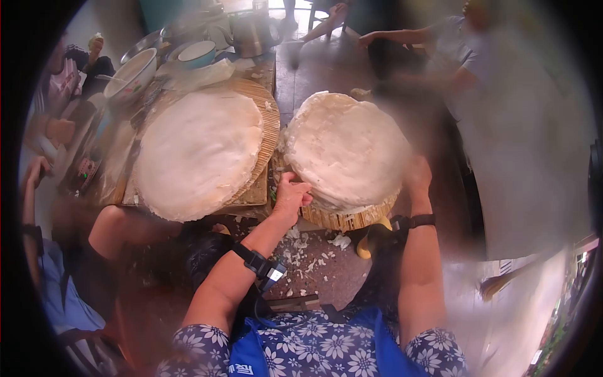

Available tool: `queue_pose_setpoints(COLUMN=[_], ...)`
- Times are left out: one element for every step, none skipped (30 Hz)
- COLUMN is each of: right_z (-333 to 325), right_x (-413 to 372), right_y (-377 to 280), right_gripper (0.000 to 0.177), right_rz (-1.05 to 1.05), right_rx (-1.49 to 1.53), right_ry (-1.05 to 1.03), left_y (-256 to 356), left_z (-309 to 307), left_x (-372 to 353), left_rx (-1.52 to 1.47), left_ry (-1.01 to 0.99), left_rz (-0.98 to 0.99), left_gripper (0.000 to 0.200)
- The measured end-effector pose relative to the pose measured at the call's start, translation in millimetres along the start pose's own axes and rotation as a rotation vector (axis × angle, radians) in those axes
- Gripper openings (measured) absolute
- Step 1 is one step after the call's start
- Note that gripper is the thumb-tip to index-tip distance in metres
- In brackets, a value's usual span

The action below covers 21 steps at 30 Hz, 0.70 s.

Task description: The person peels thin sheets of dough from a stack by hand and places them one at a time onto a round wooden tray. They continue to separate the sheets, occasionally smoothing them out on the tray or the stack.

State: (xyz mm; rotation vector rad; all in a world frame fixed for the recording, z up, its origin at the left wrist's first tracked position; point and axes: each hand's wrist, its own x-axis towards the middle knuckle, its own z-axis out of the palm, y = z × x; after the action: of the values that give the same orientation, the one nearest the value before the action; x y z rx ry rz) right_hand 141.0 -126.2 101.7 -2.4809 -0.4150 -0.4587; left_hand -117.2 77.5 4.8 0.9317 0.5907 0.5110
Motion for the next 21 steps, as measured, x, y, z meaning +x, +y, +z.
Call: queue_pose_setpoints(right_z=[-0.4,-0.4,-2.7,-4.4,-6.7,-12.3,-16.0,-15.5,-12.6,-10.8,-17.6,-9.4,-10.0,-7.5,-0.4,7.0,12.7,15.3,17.5,19.6,20.6], right_x=[0.2,-1.5,-6.7,-10.5,-12.7,-19.0,-23.9,-27.9,-32.5,-40.0,-59.8,-70.5,-88.6,-104.7,-113.8,-121.2,-125.9,-128.8,-131.4,-133.1,-131.3], right_y=[-1.3,-2.0,-5.9,-9.0,-12.6,-23.6,-33.0,-40.9,-50.2,-61.8,-86.5,-96.0,-112.1,-123.0,-128.2,-130.6,-130.5,-129.4,-128.3,-127.4,-125.5], right_gripper=[0.037,0.036,0.035,0.034,0.030,0.027,0.024,0.020,0.018,0.016,0.015,0.014,0.014,0.017,0.019,0.020,0.020,0.021,0.021,0.021,0.022], right_rz=[0.021,-0.008,-0.035,-0.060,-0.102,-0.144,-0.186,-0.266,-0.346,-0.424,-0.551,-0.694,-0.751,-0.801,-0.858,-0.890,-0.922,-0.925,-0.927,-0.929,-0.891], right_rx=[-0.013,0.002,0.015,0.029,0.040,0.048,0.055,0.157,0.258,0.359,0.382,0.360,0.311,0.233,0.141,0.078,0.015,0.001,-0.013,-0.026,0.031], right_ry=[-0.020,0.020,0.060,0.099,0.125,0.154,0.180,0.100,0.019,-0.065,-0.181,-0.278,-0.386,-0.426,-0.430,-0.401,-0.372,-0.377,-0.382,-0.388,-0.464], left_y=[-0.2,-0.5,1.7,3.5,5.2,7.0,7.4,7.6,7.7,7.7,7.3,7.0,9.1,13.3,16.4,17.7,18.8,19.4,18.9,17.6,17.8], left_z=[0.6,0.9,0.4,-0.8,-2.7,-7.0,-9.0,-10.6,-12.5,-14.4,-16.9,-17.9,-18.0,-16.5,-15.1,-14.1,-12.8,-12.0,-11.3,-11.1,-10.6], left_x=[-0.6,-1.5,-4.3,-6.4,-8.8,-11.4,-13.2,-14.3,-14.4,-14.3,-13.6,-12.7,-13.8,-16.5,-18.5,-19.4,-19.9,-19.7,-18.5,-17.4,-17.4], left_rx=[0.002,0.004,0.007,0.018,0.029,0.037,0.038,0.038,0.038,0.046,0.052,0.059,0.061,0.063,0.065,0.063,0.061,0.060,0.049,0.039,0.028], left_ry=[0.006,0.011,0.014,-0.001,-0.018,-0.037,-0.036,-0.033,-0.030,-0.058,-0.087,-0.116,-0.123,-0.130,-0.137,-0.135,-0.133,-0.130,-0.140,-0.150,-0.161], left_rz=[0.004,0.008,0.009,0.008,0.004,0.001,-0.008,-0.017,-0.025,-0.035,-0.046,-0.056,-0.052,-0.048,-0.044,-0.051,-0.057,-0.062,-0.058,-0.055,-0.053], left_gripper=[0.050,0.054,0.057,0.059,0.060,0.062,0.062,0.062,0.062,0.061,0.060,0.059,0.058,0.056,0.055,0.054,0.053,0.052,0.051,0.050,0.050])
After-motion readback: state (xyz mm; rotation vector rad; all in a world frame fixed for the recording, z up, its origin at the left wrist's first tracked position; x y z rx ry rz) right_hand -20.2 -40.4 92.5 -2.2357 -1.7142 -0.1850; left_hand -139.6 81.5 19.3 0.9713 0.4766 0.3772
